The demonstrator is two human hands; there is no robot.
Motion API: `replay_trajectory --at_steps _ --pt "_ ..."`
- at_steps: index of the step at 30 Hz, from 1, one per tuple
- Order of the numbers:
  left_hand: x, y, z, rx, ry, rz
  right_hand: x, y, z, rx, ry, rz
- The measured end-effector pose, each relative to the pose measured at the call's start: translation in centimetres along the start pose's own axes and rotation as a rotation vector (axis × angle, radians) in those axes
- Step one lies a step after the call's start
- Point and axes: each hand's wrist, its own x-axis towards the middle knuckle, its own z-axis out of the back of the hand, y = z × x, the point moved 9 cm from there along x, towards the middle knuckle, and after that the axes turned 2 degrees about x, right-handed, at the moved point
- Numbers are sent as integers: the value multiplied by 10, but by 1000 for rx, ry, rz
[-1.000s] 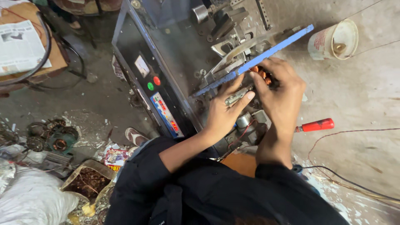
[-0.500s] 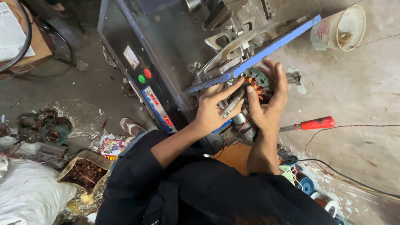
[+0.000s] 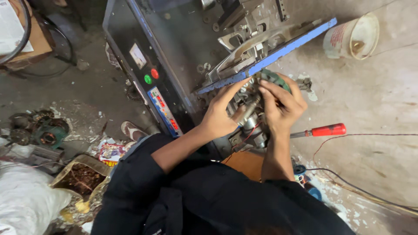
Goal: The person operates a press machine to process small metal components. They place a circular metal part into the machine, press a button to activate the press, and then remove the processed part. This cycle is repeated multiple times throughout the video.
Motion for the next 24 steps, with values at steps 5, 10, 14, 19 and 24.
replay_trajectory --at_steps 5,10,14,19,24 --pt "4 -19 2 -68 135 -14 -7 -20 31 168 -58 -50" --pt "34 -7 -28 -366 364 14 -7 -20 46 345 -29 -59" --pt "40 28 -59 -814 456 235 6 -10 47 352 -23 -60" --pt "34 71 -79 -919 260 430 20 -7 37 199 30 -88" --pt "24 49 -63 -944 177 340 23 -15 38 289 -13 -162"
